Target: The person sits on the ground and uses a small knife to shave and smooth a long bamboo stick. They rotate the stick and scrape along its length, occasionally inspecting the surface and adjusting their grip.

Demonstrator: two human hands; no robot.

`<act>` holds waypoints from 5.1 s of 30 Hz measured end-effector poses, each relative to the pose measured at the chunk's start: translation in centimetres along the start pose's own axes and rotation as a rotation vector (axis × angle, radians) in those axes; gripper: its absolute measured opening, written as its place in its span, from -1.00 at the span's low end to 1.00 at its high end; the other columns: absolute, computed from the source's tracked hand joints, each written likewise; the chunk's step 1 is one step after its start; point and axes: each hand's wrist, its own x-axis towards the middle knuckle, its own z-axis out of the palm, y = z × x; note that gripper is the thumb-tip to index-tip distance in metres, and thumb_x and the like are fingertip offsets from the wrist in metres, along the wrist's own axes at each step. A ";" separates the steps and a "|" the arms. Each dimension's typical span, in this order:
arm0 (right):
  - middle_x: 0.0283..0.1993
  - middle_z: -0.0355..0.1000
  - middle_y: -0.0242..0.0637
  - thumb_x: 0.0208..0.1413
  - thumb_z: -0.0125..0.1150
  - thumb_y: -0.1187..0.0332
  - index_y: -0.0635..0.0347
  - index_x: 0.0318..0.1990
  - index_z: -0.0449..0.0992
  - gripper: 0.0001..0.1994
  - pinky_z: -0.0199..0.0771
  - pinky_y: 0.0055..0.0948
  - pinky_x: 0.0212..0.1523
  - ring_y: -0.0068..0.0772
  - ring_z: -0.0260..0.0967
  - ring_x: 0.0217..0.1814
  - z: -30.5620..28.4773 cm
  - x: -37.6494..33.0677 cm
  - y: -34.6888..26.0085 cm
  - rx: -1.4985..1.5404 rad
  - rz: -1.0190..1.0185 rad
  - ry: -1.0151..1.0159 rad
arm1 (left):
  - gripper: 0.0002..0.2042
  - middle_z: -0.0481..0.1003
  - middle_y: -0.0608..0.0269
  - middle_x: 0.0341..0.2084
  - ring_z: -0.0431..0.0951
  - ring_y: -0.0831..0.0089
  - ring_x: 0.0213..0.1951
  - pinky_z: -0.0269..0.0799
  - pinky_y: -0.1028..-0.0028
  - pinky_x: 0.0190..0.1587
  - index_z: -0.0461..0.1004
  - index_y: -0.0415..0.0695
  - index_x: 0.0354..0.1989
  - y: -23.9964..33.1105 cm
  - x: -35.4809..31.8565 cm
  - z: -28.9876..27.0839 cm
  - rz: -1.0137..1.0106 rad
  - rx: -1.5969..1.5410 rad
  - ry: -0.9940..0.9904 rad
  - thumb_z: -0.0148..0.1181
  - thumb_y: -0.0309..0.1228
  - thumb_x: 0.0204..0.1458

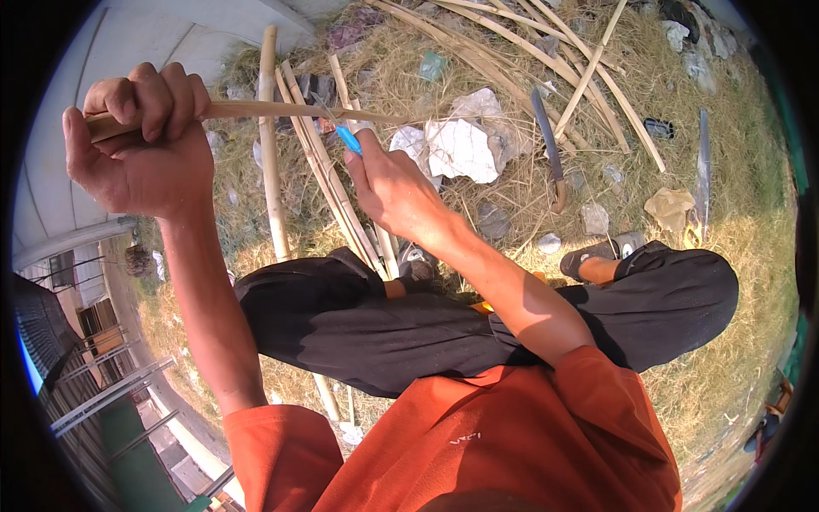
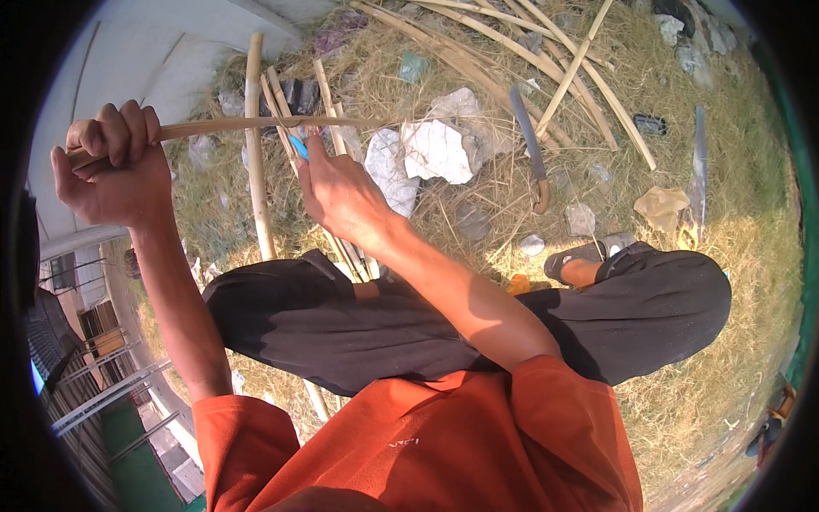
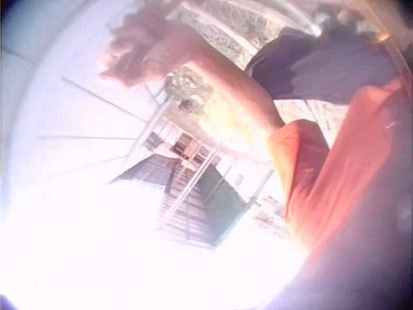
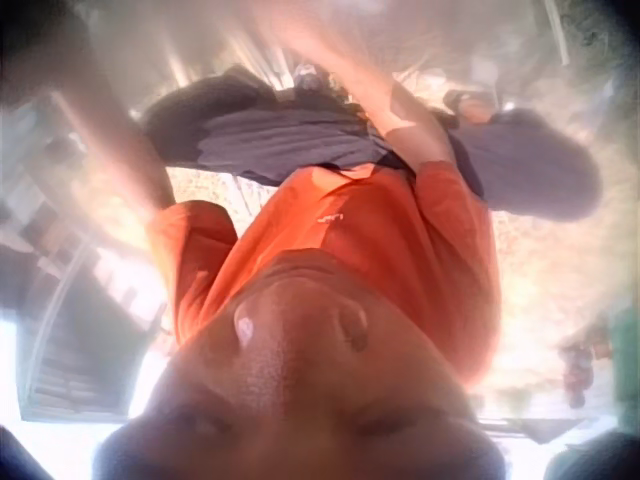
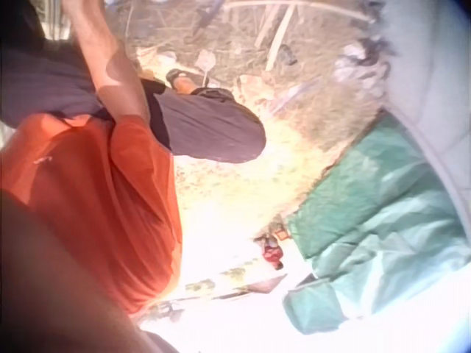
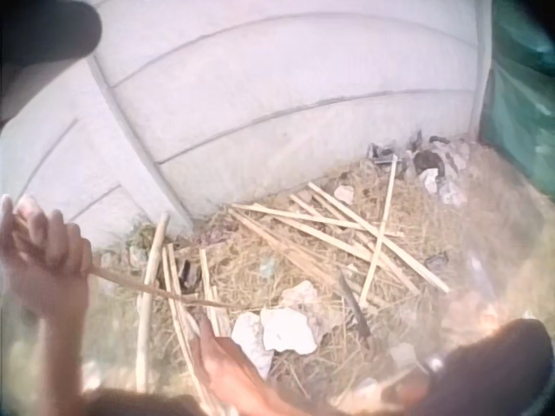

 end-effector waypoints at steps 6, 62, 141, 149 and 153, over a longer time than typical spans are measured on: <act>-0.70 0.31 0.07 0.21 -0.11 0.43 0.47 -0.18 0.19 -0.80 0.24 -0.07 -0.64 0.12 0.34 -0.66 2.5 0.3 -0.7 -0.062 0.299 -0.105 | -0.63 0.00 0.37 -0.78 -0.08 0.52 -0.68 -0.13 0.46 -0.55 0.15 -0.01 -0.65 -0.3 -0.6 1.0 0.106 0.197 0.318 -0.14 -0.05 0.08; -0.56 0.43 0.15 0.18 -0.12 0.38 0.41 -0.09 0.32 -0.74 0.40 0.05 -0.41 0.22 0.44 -0.47 3.2 2.0 5.4 -0.283 0.437 -0.271 | -0.63 -0.03 0.37 -0.83 -0.11 0.53 -0.73 -0.18 0.47 -0.62 0.16 -0.02 -0.65 0.9 -1.9 -2.8 0.077 0.103 0.328 -0.19 -0.02 0.05; -0.29 0.42 0.29 0.18 -0.10 0.23 0.28 -0.11 0.38 -0.69 0.38 0.09 -0.21 0.31 0.39 -0.23 0.8 -12.2 10.4 -0.472 0.700 -0.382 | -0.69 -0.08 0.37 -0.83 -0.09 0.58 -0.77 -0.14 0.57 -0.64 -0.06 0.01 -0.79 11.8 -5.6 -8.4 0.228 0.092 0.298 -0.10 -0.48 -0.15; -0.66 0.29 0.10 0.20 -0.05 0.36 0.36 -0.15 0.29 -0.79 0.21 -0.03 -0.55 0.17 0.32 -0.59 -0.8 -4.9 -5.1 0.089 0.368 -0.228 | -0.73 -0.06 0.38 -0.80 -0.12 0.58 -0.76 -0.16 0.57 -0.65 -0.03 -0.01 -0.74 8.9 -5.6 -4.0 0.261 0.178 0.395 -0.20 -0.46 -0.04; -0.68 0.30 0.13 0.16 -0.02 0.44 0.40 -0.15 0.25 -0.80 0.27 -0.02 -0.58 0.18 0.35 -0.59 1.3 -5.2 -7.2 0.128 0.261 -0.181 | -0.80 0.02 0.37 -0.86 -0.05 0.59 -0.82 -0.11 0.59 -0.72 0.12 -0.01 -0.52 8.0 -5.7 -0.9 0.282 0.379 0.406 -0.23 -0.29 0.16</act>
